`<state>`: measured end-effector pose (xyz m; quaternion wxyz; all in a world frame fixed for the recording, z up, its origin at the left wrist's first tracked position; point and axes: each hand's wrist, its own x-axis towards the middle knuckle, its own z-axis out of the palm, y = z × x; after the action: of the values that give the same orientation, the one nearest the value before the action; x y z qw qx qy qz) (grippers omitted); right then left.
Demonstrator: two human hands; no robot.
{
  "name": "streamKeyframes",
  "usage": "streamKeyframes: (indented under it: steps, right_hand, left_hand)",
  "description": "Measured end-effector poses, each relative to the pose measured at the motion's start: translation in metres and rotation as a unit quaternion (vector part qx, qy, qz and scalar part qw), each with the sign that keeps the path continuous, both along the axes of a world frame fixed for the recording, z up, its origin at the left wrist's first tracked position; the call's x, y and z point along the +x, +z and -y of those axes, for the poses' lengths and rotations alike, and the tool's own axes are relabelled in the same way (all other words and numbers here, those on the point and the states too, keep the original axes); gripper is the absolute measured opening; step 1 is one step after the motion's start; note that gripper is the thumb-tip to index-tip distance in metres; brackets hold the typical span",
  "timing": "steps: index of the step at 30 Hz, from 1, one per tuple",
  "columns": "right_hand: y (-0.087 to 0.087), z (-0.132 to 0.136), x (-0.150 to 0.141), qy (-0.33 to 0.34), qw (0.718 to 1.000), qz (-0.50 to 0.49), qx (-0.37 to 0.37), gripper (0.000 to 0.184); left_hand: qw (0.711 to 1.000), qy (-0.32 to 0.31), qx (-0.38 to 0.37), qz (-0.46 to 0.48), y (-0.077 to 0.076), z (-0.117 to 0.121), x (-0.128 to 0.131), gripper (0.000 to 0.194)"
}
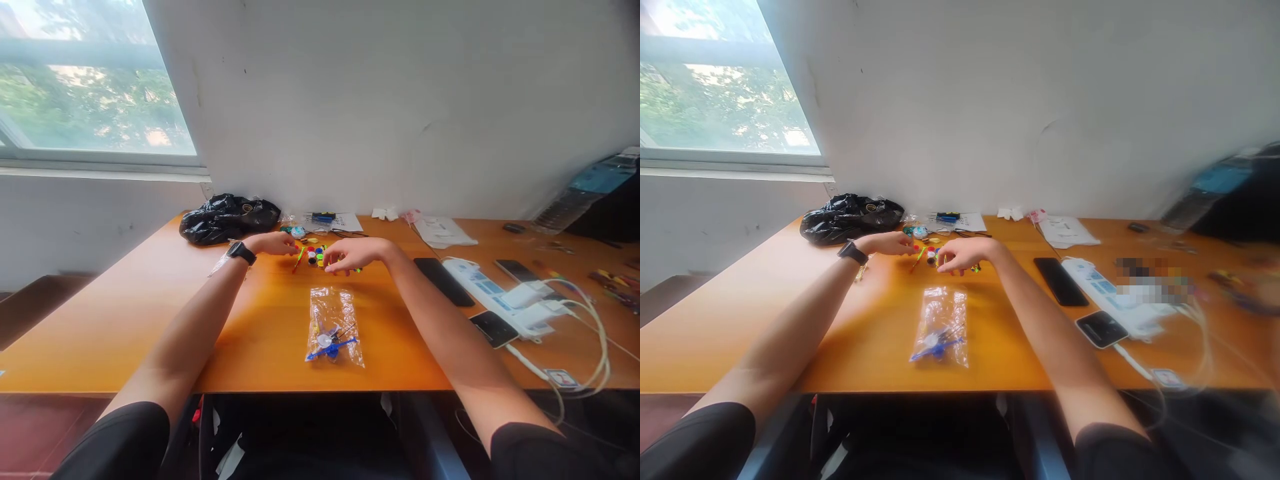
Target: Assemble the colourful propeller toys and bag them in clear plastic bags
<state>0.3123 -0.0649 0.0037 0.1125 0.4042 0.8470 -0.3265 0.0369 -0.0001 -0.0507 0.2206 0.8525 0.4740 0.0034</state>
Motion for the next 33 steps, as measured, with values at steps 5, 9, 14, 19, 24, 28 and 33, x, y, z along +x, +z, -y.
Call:
streamKeyframes:
  steps: [5, 9, 14, 19, 24, 28, 33]
  right_hand:
    - [-0.001, -0.001, 0.0, 0.003, 1.0, 0.007, -0.002, 0.056]
    - [-0.002, -0.002, 0.001, 0.005, 1.0, 0.017, -0.006, 0.059]
    - [-0.002, 0.0, 0.0, 0.003, 1.0, 0.03, -0.005, 0.062]
    - [0.0, 0.001, -0.001, 0.004, 0.999, 0.036, -0.005, 0.063]
    - [0.0, 0.001, -0.001, 0.003, 0.999, 0.053, 0.002, 0.062]
    - [0.0, 0.002, -0.001, 0.001, 0.998, 0.055, 0.003, 0.062]
    - [0.0, 0.0, 0.002, -0.005, 0.999, 0.03, 0.008, 0.057]
  left_hand:
    - [0.997, 0.009, 0.073, 0.0, -0.01, 0.001, 0.015, 0.031]
    - [0.996, 0.007, 0.089, -0.007, -0.015, 0.004, 0.021, 0.026]
    - [0.996, 0.003, 0.091, -0.013, -0.018, 0.005, 0.023, 0.021]
    - [0.996, -0.004, 0.092, -0.018, -0.019, 0.003, 0.023, 0.018]
    - [0.996, -0.014, 0.091, -0.019, -0.019, 0.004, 0.024, 0.014]
    - [0.996, -0.02, 0.09, -0.022, -0.02, 0.004, 0.026, 0.009]
    - [0.996, -0.028, 0.087, -0.019, -0.012, 0.002, 0.019, 0.007]
